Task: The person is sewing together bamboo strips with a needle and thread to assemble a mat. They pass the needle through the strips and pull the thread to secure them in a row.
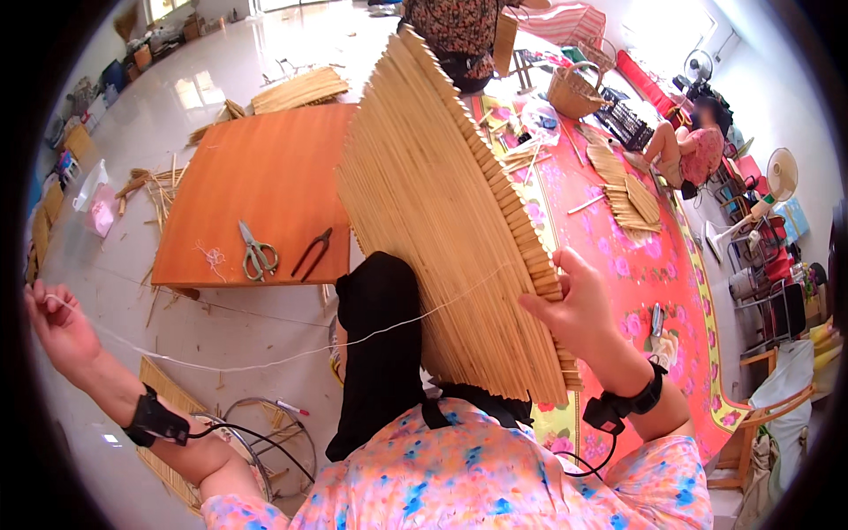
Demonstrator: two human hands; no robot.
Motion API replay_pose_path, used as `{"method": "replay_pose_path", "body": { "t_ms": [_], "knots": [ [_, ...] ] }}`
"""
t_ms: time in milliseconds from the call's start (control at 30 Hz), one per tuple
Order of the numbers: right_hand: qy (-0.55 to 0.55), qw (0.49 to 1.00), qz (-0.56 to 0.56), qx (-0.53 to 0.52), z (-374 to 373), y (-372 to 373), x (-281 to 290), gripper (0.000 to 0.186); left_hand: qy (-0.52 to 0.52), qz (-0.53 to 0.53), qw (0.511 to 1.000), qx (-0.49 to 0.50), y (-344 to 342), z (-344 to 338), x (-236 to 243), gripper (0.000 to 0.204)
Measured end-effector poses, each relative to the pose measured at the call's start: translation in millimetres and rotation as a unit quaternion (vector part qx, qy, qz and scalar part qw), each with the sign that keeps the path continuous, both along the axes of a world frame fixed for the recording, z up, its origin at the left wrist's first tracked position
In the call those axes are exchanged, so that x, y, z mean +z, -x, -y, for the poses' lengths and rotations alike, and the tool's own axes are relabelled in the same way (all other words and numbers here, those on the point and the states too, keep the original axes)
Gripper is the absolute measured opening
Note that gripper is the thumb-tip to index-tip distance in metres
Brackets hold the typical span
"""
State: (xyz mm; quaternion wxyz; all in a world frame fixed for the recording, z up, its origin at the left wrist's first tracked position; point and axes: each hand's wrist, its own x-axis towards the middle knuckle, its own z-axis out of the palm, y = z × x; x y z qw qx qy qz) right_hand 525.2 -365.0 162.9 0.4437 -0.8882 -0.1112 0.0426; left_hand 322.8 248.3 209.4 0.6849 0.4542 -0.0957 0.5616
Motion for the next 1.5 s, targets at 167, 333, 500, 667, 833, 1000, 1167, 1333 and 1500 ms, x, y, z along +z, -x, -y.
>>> {"method": "replay_pose_path", "body": {
  "t_ms": [167, 333, 500, 667, 833, 1000, 1167, 1333, 1500],
  "knots": [
    [-0.074, 0.997, -0.011, -0.007, -1, 9, 9, 0.032, 0.067, -0.107, 0.990, -0.067, -94, 136, -35, 0.016],
    [0.032, 0.999, -0.008, -0.029, 13, -1, -1, 0.039, -0.065, -0.183, 0.965, -0.174, -172, 270, -63, 0.013],
    [0.023, 0.999, 0.011, -0.028, 6, -13, -14, 0.040, -0.090, -0.309, 0.924, -0.208, -185, 317, -78, 0.011],
    [0.091, 0.995, -0.023, -0.029, -12, -38, -19, 0.039, -0.170, -0.365, 0.885, -0.233, -187, 329, -83, 0.016],
    [0.129, 0.991, -0.028, -0.018, -25, -44, -58, 0.040, -0.309, -0.316, 0.871, -0.215, -205, 335, -98, 0.020],
    [0.114, 0.993, -0.017, -0.032, -28, -62, -82, 0.043, -0.389, -0.318, 0.846, -0.178, -219, 342, -124, 0.019],
    [0.101, 0.992, -0.061, -0.052, -32, -65, -86, 0.042, -0.438, -0.336, 0.816, -0.170, -232, 346, -155, 0.015],
    [0.113, 0.988, -0.063, -0.081, -34, -62, -88, 0.042, -0.446, -0.337, 0.809, -0.182, -248, 352, -170, 0.013],
    [0.051, 0.990, -0.089, -0.097, -35, -57, -91, 0.033, -0.459, -0.338, 0.798, -0.194, -256, 357, -178, 0.012]
  ]
}}
